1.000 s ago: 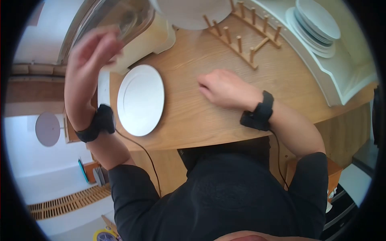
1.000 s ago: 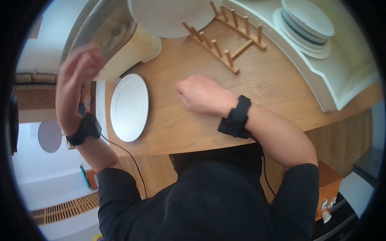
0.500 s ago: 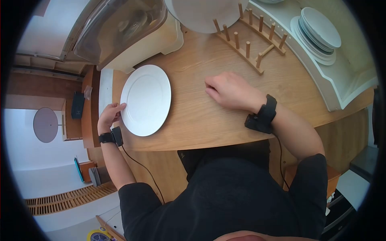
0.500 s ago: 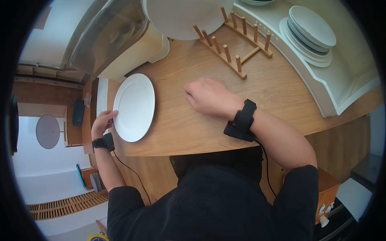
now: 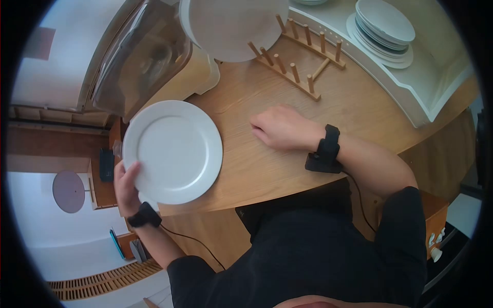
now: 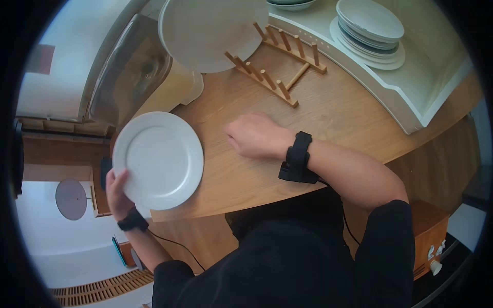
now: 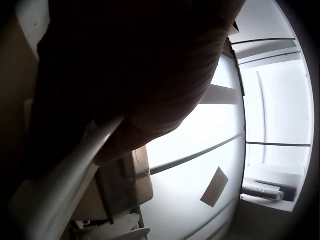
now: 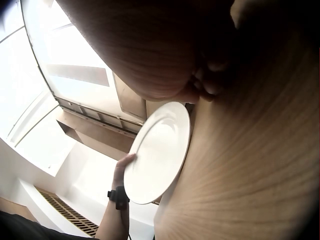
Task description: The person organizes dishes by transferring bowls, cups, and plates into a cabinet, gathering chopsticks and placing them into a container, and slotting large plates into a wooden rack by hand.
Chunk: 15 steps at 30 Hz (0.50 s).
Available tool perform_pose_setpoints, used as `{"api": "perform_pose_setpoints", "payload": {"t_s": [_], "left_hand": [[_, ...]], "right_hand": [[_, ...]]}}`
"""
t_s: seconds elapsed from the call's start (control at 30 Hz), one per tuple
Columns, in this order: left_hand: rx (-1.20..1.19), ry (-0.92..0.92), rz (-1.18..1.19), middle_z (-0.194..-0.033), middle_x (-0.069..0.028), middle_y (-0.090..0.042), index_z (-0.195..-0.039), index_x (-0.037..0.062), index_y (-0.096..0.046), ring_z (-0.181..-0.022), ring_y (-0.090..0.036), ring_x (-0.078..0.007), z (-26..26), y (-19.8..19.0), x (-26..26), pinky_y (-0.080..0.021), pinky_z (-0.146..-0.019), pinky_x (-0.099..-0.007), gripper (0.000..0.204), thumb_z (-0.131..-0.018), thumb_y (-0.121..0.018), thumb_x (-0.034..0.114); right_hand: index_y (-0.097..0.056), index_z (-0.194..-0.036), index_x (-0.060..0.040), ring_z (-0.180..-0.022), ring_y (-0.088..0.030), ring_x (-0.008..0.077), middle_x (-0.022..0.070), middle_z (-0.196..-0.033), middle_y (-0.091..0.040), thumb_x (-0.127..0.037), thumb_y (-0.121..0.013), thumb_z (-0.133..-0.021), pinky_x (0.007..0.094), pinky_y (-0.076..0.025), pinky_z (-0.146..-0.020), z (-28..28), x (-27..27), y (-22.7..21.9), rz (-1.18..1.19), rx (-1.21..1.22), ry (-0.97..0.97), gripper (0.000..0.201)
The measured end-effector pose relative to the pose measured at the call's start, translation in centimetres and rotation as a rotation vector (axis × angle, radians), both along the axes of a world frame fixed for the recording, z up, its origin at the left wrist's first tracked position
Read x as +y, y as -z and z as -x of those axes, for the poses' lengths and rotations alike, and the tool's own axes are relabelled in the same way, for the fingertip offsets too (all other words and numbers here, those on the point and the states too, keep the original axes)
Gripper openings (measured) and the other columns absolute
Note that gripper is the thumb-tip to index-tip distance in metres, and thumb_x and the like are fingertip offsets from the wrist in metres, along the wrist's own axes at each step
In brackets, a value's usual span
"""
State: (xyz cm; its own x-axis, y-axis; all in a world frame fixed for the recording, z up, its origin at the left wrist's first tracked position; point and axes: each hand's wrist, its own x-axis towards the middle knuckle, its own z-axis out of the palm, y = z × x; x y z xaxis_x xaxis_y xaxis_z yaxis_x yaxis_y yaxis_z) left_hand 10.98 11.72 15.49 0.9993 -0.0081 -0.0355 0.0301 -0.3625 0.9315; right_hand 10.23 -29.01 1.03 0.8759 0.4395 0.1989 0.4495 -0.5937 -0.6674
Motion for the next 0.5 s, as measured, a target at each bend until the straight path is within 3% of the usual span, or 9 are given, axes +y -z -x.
{"api": "perform_pose_setpoints", "payload": {"t_s": [0.13, 0.23, 0.3, 0.37, 0.5], "left_hand": [[-0.304, -0.053, -0.222, -0.084, -0.0029, -0.069, -0.094, -0.0016, -0.070, -0.073, -0.061, -0.0101, 2.0, -5.9, -6.2, -0.045, -0.073, -0.0231, 0.021, -0.091, -0.073, 0.019], [-0.429, 0.021, -0.300, -0.082, -0.0026, -0.068, -0.094, -0.0015, -0.070, -0.074, -0.059, -0.0101, 1.4, -8.7, -9.1, -0.043, -0.074, -0.0232, 0.024, -0.091, -0.074, 0.022], [-0.724, 0.015, -0.401, -0.082, -0.0020, -0.068, -0.096, -0.0011, -0.072, -0.075, -0.058, -0.0096, 0.6, -9.4, -13.2, -0.042, -0.072, -0.0231, 0.023, -0.092, -0.074, 0.022], [-0.796, 0.073, -0.479, -0.083, -0.0017, -0.069, -0.099, -0.0010, -0.073, -0.076, -0.058, -0.0087, -1.2, -10.3, -15.3, -0.041, -0.070, -0.0222, 0.022, -0.093, -0.075, 0.020], [-0.889, 0.129, -0.334, -0.082, -0.0006, -0.069, -0.103, -0.0042, -0.073, -0.073, -0.057, -0.0058, -5.0, -9.6, -22.3, -0.043, -0.067, -0.0220, 0.028, -0.094, -0.076, 0.022]], "right_hand": [[-0.064, -0.085, -0.0033, -0.079, -0.066, 0.0403, 0.0192, -0.077, -0.067, -0.018, -0.058, -0.095, 0.0509, -0.051, -0.074, 0.0, 0.1, 0.4, -0.021, -0.008, 0.006, 0.019], [-0.063, -0.084, -0.0027, -0.079, -0.065, 0.0408, 0.0195, -0.076, -0.066, -0.018, -0.057, -0.094, 0.0517, -0.051, -0.074, 0.0, 0.1, 0.3, -0.006, 0.002, 0.006, 0.020], [-0.063, -0.084, -0.0022, -0.079, -0.065, 0.0415, 0.0200, -0.076, -0.066, -0.018, -0.056, -0.095, 0.0526, -0.050, -0.073, -0.1, 0.2, 0.5, 0.005, 0.001, 0.023, 0.021], [-0.062, -0.084, -0.0021, -0.079, -0.065, 0.0417, 0.0200, -0.076, -0.066, -0.019, -0.056, -0.095, 0.0530, -0.050, -0.074, 0.0, 0.2, 0.4, 0.008, 0.004, 0.026, 0.021], [-0.062, -0.088, -0.0025, -0.081, -0.065, 0.0419, 0.0197, -0.078, -0.066, -0.018, -0.055, -0.095, 0.0535, -0.049, -0.074, -0.1, 0.3, 1.0, -0.013, 0.006, 0.010, 0.019]]}}
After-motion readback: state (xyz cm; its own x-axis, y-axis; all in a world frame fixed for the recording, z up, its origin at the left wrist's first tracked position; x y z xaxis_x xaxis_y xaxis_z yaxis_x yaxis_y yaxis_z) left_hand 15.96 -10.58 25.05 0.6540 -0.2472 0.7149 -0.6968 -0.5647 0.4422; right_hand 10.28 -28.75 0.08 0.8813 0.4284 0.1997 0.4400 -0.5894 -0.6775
